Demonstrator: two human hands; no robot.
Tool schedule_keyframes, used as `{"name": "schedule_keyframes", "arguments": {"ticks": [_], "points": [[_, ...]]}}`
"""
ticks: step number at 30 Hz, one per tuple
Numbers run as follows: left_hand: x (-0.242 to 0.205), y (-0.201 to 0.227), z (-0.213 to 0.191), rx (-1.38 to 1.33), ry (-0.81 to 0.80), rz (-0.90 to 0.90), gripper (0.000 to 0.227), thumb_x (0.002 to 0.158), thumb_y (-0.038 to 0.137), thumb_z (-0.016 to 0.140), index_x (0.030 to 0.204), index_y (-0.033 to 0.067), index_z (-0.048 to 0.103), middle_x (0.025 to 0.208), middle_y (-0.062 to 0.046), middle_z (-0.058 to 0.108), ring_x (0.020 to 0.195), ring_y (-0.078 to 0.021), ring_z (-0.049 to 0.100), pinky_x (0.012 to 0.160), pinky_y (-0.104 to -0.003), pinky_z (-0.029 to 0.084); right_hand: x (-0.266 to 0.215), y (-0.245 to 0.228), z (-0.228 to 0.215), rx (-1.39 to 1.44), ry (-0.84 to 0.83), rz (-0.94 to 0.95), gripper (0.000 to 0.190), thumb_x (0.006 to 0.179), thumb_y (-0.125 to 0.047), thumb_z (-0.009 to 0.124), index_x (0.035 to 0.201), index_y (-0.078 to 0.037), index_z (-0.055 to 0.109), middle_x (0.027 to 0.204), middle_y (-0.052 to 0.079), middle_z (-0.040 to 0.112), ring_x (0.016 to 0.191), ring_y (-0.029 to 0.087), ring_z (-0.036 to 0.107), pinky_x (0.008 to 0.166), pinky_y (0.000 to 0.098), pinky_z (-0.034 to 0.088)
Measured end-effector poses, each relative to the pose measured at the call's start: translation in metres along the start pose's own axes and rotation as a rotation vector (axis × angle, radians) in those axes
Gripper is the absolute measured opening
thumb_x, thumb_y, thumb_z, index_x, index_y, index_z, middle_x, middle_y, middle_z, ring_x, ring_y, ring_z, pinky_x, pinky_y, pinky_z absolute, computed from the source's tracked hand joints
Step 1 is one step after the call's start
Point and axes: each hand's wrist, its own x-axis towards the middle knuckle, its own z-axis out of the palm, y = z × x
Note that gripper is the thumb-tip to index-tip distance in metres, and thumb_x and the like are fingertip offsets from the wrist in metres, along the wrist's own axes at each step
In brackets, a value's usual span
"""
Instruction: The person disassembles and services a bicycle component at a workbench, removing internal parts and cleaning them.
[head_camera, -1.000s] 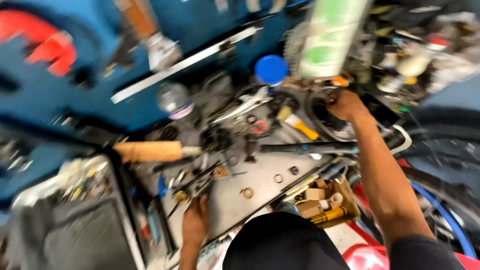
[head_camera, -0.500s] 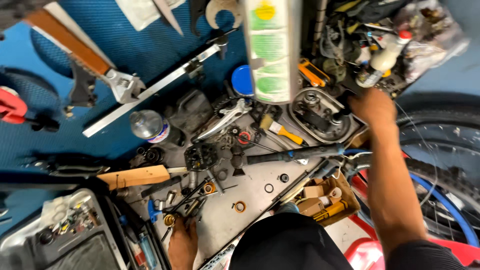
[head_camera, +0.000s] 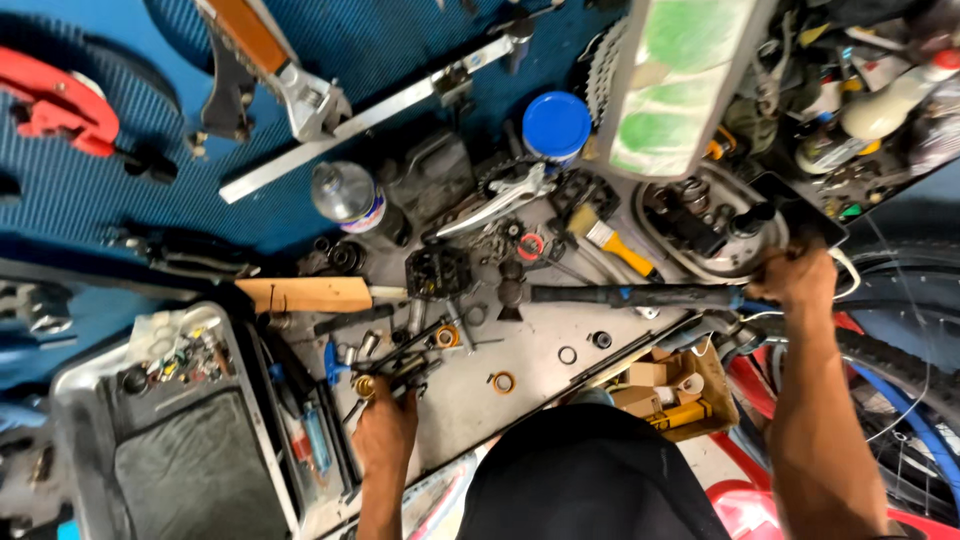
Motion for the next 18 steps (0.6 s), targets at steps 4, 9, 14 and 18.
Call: {"name": "schedule_keyframes", "arguments": {"ticks": [4, 9, 14, 18], "points": [[-0.003, -0.004, 0.005, -0.027, 0.070, 0.059, 0.043, 0.091, 0.045, 0.068, 0.119, 0.0150, 0.054, 0.087, -0.021, 0.074, 0.081, -0.0450, 0.072, 0.071, -0.057, 0.057, 0.015, 0.013, 0.010, 0.045, 0.076, -0.215, 0.036, 0.100, -0.016, 0.068, 0.125, 0.009, 0.064, 0.080, 0.025, 0.072, 0.084, 0.031, 0.075, 0.077, 0.0402, 0.057], [-0.003, -0.008, 0.007, -0.049, 0.107, 0.088, 0.041, 0.089, 0.044, 0.068, 0.116, 0.0155, 0.055, 0.083, -0.021, 0.074, 0.076, -0.0449, 0.071, 0.066, -0.058, 0.056, 0.039, 0.036, 0.012, 0.382, -0.019, -0.288, 0.024, 0.108, -0.005, 0.061, 0.126, 0.011, 0.058, 0.102, 0.019, 0.067, 0.081, 0.036, 0.072, 0.060, 0.0420, 0.061], [0.005, -0.018, 0.007, 0.013, 0.124, 0.156, 0.038, 0.093, 0.048, 0.066, 0.109, 0.0140, 0.058, 0.081, -0.019, 0.073, 0.073, -0.0417, 0.072, 0.063, -0.054, 0.057, 0.055, 0.036, -0.010, 0.449, -0.115, -0.342, 0.011, 0.108, 0.007, 0.052, 0.114, 0.014, 0.056, 0.100, 0.020, 0.065, 0.079, 0.030, 0.067, 0.066, 0.0451, 0.063], [0.014, -0.023, 0.007, -0.016, 0.177, 0.200, 0.037, 0.095, 0.046, 0.065, 0.110, 0.0132, 0.058, 0.080, -0.019, 0.073, 0.073, -0.0409, 0.072, 0.063, -0.053, 0.057, 0.060, 0.024, -0.007, 0.679, -0.233, -0.192, 0.044, 0.087, 0.010, 0.042, 0.128, 0.000, 0.050, 0.108, 0.012, 0.066, 0.084, 0.025, 0.073, 0.065, 0.0429, 0.060]]}}
